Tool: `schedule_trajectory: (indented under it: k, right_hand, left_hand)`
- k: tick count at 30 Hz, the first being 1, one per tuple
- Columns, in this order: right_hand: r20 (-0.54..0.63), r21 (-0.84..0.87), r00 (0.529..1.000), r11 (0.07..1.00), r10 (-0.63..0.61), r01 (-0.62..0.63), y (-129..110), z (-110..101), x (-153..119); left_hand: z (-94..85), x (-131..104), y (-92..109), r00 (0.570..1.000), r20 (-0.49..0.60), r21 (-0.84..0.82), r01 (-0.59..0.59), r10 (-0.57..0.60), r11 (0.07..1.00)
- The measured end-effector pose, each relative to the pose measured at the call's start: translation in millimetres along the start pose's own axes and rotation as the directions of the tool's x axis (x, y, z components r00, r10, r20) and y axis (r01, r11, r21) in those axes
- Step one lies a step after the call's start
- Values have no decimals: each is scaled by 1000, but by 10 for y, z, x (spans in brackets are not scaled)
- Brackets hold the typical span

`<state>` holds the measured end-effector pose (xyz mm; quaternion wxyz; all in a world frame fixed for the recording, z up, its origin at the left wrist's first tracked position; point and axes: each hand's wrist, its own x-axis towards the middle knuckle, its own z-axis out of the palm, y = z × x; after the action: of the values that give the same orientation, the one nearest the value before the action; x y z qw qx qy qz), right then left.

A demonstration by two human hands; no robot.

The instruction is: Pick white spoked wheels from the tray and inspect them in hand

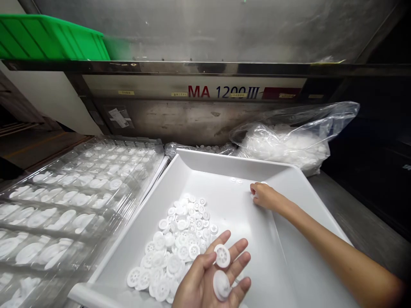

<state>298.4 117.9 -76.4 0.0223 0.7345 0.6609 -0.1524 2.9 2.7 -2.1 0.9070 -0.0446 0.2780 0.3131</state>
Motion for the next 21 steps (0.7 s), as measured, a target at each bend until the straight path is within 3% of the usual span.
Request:
schedule_trajectory:
  k: [5, 9, 11, 13, 15, 21]
  right_hand:
    - [47, 301, 992, 949, -113, 94, -128, -180, -158]
    - [66, 642, 942, 736, -330, 213, -438, -511, -508]
    - [50, 741, 902, 622, -428, 254, -636, -653, -715]
    - [74, 782, 858, 563, -509, 267, -829, -737, -908]
    - [101, 773, 824, 565, -558, 289, -987, -763, -1071]
    - [61, 534, 821, 714, -567, 453, -1153, -691, -1327]
  left_hand:
    - [3, 0, 16, 1000, 21, -14, 21, -20, 1000]
    - [-28, 8, 14, 996, 88, -12, -11, 12, 1000]
    - [-33, 10, 9, 993, 108, -7, -36, 36, 999]
    - [-24, 9, -1, 994, 102, 3, -44, 44, 999]
    - [-3, 10, -19, 994, 100, -3, -43, 43, 999]
    - [55, 43, -89, 979, 171, -206, -71, 107, 976]
